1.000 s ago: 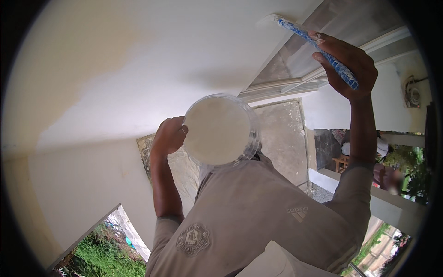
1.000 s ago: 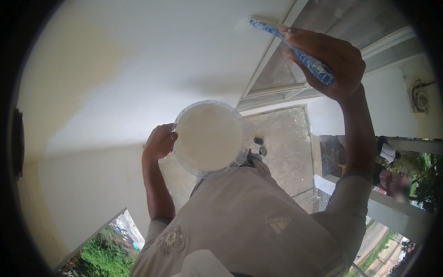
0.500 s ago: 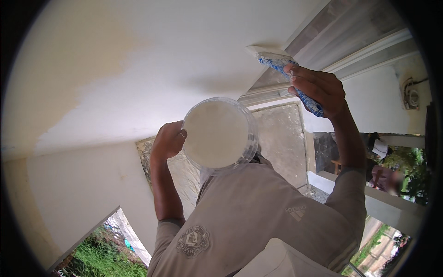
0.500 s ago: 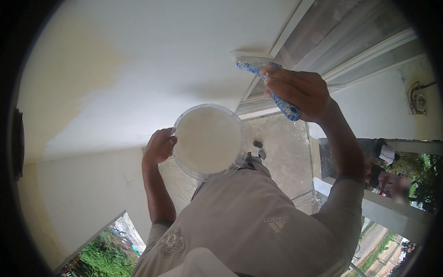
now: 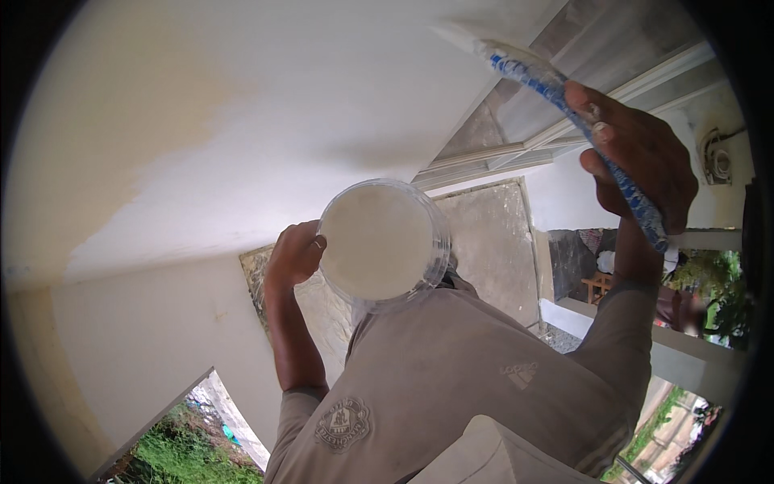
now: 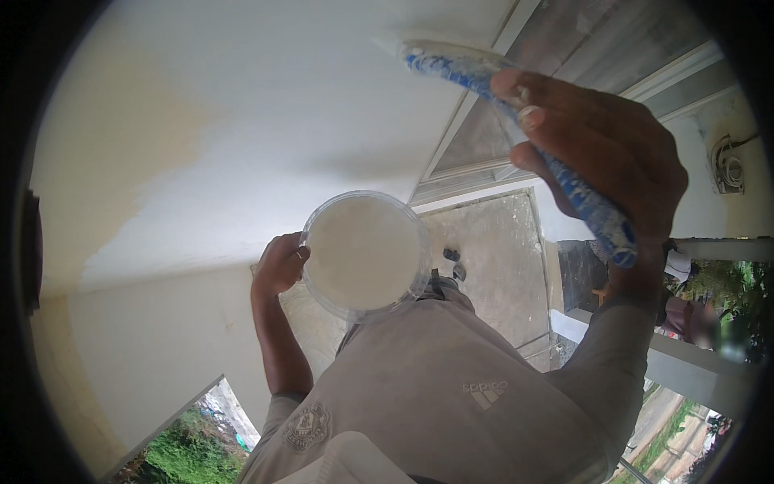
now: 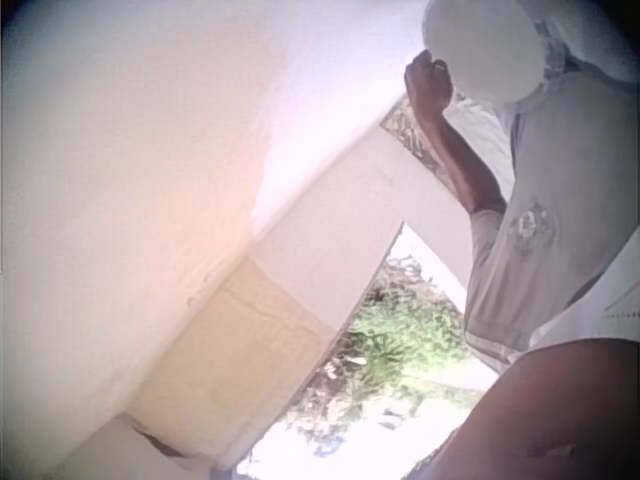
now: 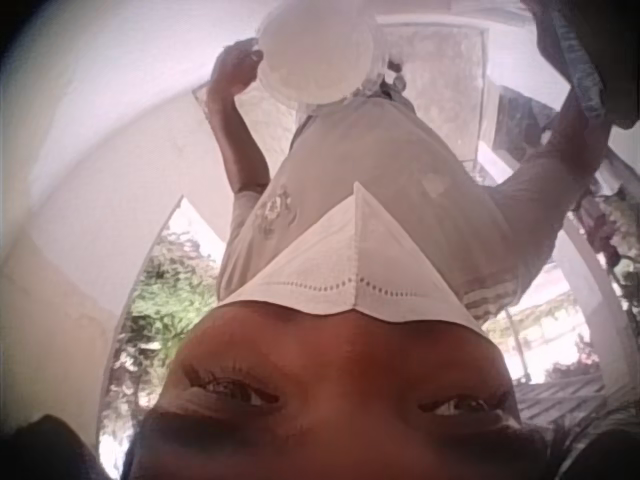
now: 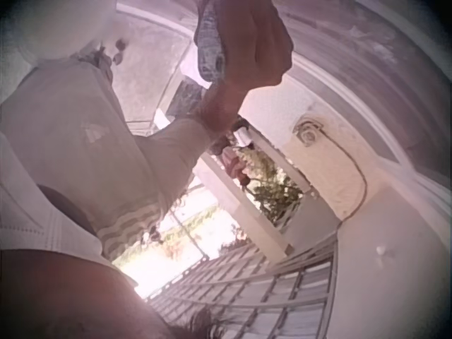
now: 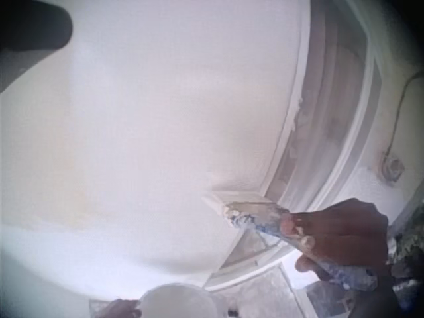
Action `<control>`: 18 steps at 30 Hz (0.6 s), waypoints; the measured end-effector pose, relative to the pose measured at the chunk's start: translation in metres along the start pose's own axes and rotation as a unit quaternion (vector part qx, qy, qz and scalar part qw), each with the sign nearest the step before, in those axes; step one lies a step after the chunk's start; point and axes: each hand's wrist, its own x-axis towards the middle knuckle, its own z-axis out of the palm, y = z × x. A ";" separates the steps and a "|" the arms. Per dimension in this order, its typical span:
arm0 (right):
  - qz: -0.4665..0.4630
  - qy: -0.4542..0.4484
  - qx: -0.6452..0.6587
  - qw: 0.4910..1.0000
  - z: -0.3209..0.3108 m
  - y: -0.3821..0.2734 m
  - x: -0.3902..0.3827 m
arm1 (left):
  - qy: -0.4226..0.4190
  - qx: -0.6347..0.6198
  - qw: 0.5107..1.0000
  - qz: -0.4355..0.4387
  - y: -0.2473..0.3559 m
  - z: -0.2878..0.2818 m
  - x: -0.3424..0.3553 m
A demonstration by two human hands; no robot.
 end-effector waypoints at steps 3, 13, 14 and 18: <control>-0.027 -0.055 0.049 0.997 0.060 0.007 -0.036 | -0.012 0.003 1.000 0.011 0.004 -0.002 0.004; -0.112 0.050 -0.092 0.988 -0.049 0.063 0.048 | -0.039 -0.007 0.997 -0.067 0.017 -0.013 -0.006; -0.127 0.058 -0.139 0.980 -0.080 0.063 0.067 | -0.050 -0.016 0.997 -0.064 0.019 -0.014 -0.003; -0.130 0.188 -0.183 0.956 -0.147 0.067 0.109 | -0.039 0.009 0.999 -0.021 0.001 -0.006 0.008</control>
